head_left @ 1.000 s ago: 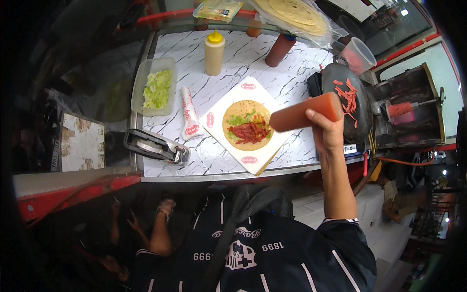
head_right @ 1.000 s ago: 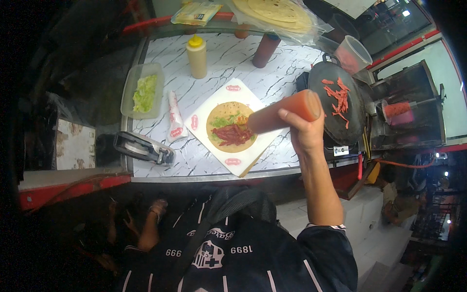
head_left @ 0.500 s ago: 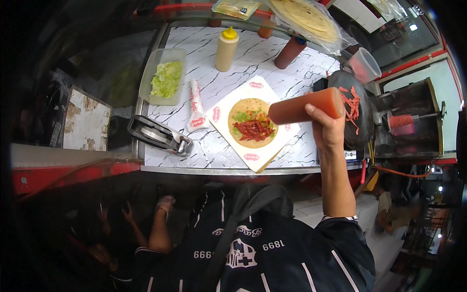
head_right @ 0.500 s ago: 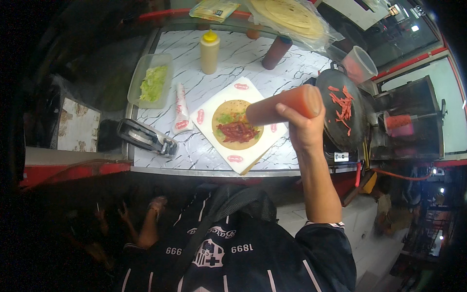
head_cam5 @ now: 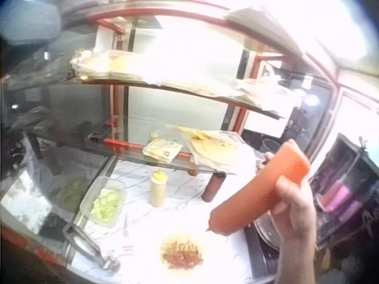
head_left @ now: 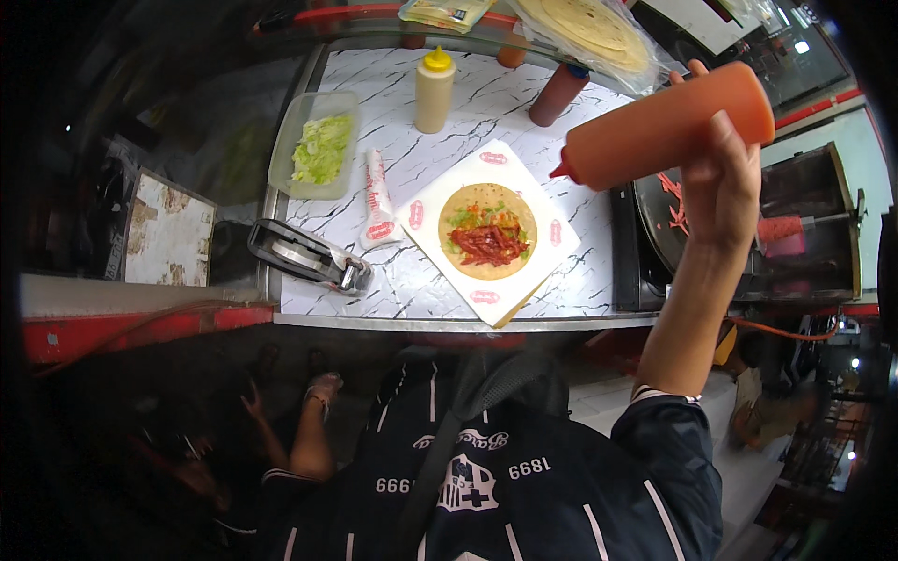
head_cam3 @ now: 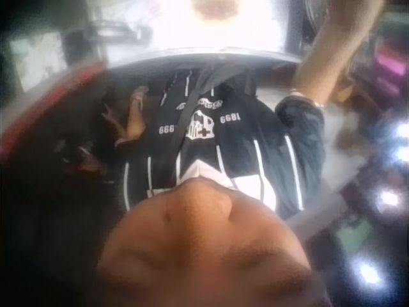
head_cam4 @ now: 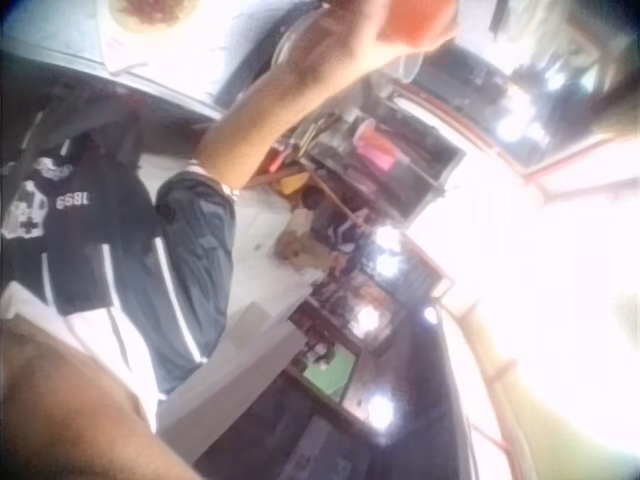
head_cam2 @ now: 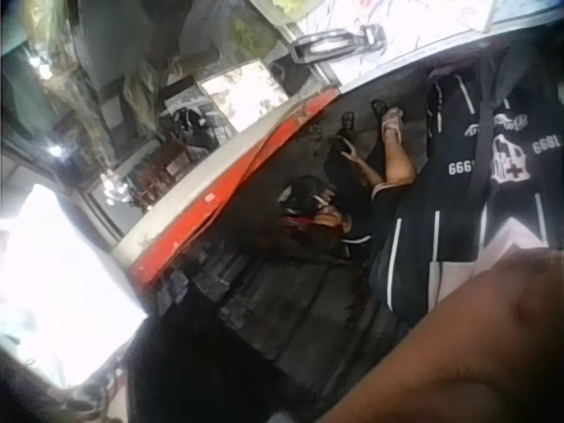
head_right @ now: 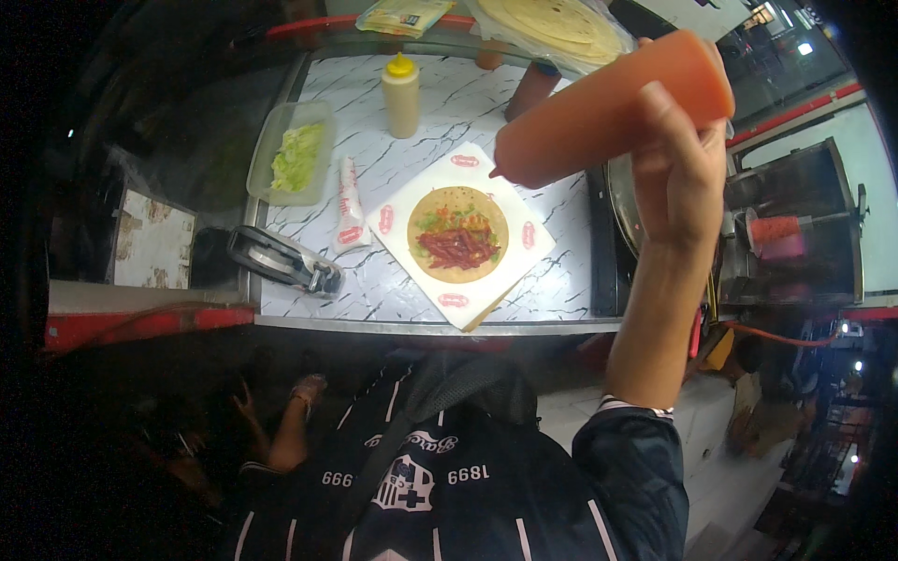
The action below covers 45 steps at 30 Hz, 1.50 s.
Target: The person assembles tacos by placing tortillas on a paper, adding lettuce and cooked meat, and drizzling sauces. They then fold the tacos and wrap them in paper for serving.
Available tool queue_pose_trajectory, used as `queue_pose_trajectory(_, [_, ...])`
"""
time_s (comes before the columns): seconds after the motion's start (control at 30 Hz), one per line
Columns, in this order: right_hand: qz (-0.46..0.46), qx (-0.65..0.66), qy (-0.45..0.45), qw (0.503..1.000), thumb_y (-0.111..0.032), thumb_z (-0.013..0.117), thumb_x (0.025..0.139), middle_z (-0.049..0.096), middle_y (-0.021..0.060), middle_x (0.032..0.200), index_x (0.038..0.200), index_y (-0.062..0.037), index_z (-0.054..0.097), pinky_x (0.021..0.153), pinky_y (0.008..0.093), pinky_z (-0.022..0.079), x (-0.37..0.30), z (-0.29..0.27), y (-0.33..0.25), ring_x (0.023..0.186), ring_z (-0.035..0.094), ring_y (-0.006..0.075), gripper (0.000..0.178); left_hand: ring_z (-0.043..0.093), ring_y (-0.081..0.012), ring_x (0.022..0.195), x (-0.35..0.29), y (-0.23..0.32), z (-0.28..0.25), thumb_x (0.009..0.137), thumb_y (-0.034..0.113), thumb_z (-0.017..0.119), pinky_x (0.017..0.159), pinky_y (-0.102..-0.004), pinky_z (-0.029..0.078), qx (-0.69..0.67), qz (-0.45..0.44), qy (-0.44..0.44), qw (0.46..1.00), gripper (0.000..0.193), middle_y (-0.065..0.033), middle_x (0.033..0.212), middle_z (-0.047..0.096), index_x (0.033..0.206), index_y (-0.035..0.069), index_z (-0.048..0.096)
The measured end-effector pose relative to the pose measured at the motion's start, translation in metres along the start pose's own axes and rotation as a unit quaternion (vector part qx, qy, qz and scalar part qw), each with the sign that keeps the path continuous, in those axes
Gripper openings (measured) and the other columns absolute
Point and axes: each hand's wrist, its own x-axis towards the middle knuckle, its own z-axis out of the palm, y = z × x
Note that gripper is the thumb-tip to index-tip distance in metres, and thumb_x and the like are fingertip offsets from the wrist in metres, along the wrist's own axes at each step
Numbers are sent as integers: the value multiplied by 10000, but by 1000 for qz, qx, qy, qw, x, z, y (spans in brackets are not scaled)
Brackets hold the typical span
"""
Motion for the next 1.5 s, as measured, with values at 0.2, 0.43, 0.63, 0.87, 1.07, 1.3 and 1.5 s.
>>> queue_pose_trajectory(0.2, [291,257,125,913,-415,563,1061,601,235,1237,1433,-21,425,1012,555,559,-45,6,153,1157,626,389,559,677,-336,1141,6,2,-32,988,287,565,1014,-432,528,3,66,36,997,271,-144,1238,700,1049,102,753])
queue_pose_trajectory(0.43, [330,524,209,757,-342,437,1095,436,267,1378,1422,36,403,1039,534,589,55,35,283,1233,535,436,501,698,-289,1020,-23,-37,-44,975,348,610,944,-417,528,-67,1,141,988,320,-145,1089,734,1016,63,748])
queue_pose_trajectory(0.63, [313,567,252,718,-409,573,1055,453,262,1275,1374,54,454,996,490,624,82,55,324,1157,535,430,574,598,-198,774,-35,-42,-59,940,262,656,764,-394,496,-301,-130,153,932,234,-102,835,648,881,38,689])
queue_pose_trajectory(0.87, [316,410,250,818,-238,621,1025,527,256,1388,1379,4,458,1083,506,551,22,40,387,1314,538,400,459,613,-319,1296,-12,-21,-4,902,185,628,1101,-451,490,-19,-49,-107,993,388,-170,1381,642,1274,92,688])
queue_pose_trajectory(1.07, [176,-352,-12,919,-98,819,772,612,222,1323,1408,21,432,908,387,560,22,141,389,1125,666,307,754,644,-308,1229,-34,17,32,885,210,645,1042,-440,522,-37,-19,-44,998,345,-149,1306,670,1209,116,718])
queue_pose_trajectory(1.3, [374,150,-95,910,-75,754,847,619,164,1242,1404,16,442,947,379,564,-55,126,282,1071,665,253,645,681,-296,1151,-42,-11,42,864,239,665,973,-426,560,21,10,13,1000,299,-124,1219,702,1132,143,754])
queue_pose_trajectory(1.5, [176,17,-46,983,-81,786,838,689,107,1124,1278,-4,564,954,409,565,-20,-36,124,1124,675,222,498,736,-260,996,-27,-9,-17,884,195,604,843,-406,595,81,49,30,995,187,-77,1071,745,972,173,768])
